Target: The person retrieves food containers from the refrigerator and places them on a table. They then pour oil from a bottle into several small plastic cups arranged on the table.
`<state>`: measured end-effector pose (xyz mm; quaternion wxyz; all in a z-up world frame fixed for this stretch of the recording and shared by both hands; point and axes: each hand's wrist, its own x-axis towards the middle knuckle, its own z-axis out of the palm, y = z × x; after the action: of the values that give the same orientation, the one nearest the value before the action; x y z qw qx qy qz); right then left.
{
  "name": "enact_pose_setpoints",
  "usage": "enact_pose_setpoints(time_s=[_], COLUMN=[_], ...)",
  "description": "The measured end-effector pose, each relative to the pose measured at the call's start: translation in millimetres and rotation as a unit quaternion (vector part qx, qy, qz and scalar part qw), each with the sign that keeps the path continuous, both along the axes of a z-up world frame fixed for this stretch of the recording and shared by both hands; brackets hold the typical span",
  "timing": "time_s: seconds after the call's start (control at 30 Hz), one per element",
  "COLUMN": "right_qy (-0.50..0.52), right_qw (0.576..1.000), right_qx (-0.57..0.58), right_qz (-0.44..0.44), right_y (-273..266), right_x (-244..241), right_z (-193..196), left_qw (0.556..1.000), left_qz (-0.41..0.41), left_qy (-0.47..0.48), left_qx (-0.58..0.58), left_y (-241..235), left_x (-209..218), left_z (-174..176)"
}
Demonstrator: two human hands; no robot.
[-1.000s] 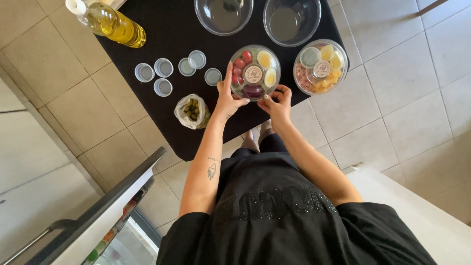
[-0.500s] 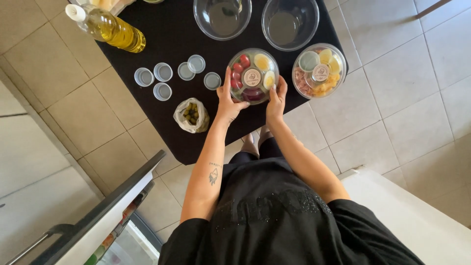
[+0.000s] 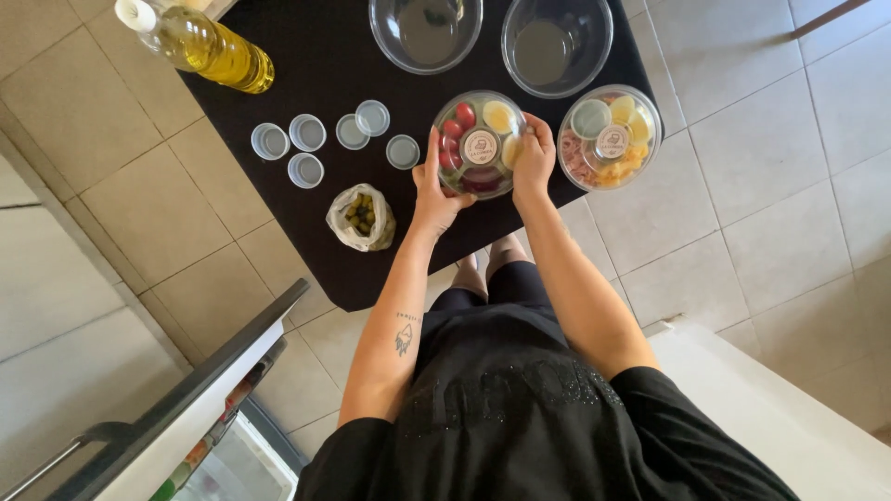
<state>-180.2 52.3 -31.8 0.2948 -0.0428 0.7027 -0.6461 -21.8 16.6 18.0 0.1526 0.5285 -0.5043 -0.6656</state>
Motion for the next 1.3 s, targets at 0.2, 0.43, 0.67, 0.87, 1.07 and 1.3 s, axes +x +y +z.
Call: enact_pose_setpoints(time_s=[0.2,0.43,0.67,0.87,1.07,1.3], right_qy=[0.070,0.148,0.133,0.122,0.175,0.174], right_qw=[0.980,0.963,0.961,0.959,0.961,0.965], right_qx=[0.155,0.184,0.207,0.211,0.175,0.156], right_qz=[0.104,0.133,0.126,0.145,0.120,0.117], right_y=[-22.4,-29.9,-34.7,-46.1,-42.0,-41.3], right_x=[-18.8,-20.2,-16.8,-15.5,-20.9,-22.3], right_z=[-18.3,-9.3,6.4,39.7,8.5,3.9], left_qw=[1.000,0.999,0.998,0.994,0.979,0.957], left_qz=[0.004,0.017,0.024,0.014,0.130,0.222], left_qy=[0.009,0.036,0.054,0.075,0.151,0.176], left_qx=[0.004,0.002,-0.006,-0.083,-0.034,-0.062], left_y=[1.4,5.8,8.2,10.1,31.5,30.7], left_x=[0.0,1.6,0.0,5.9,4.1,-17.8], left_z=[-1.5,3.6,3.5,-9.0,-31.3,-31.7])
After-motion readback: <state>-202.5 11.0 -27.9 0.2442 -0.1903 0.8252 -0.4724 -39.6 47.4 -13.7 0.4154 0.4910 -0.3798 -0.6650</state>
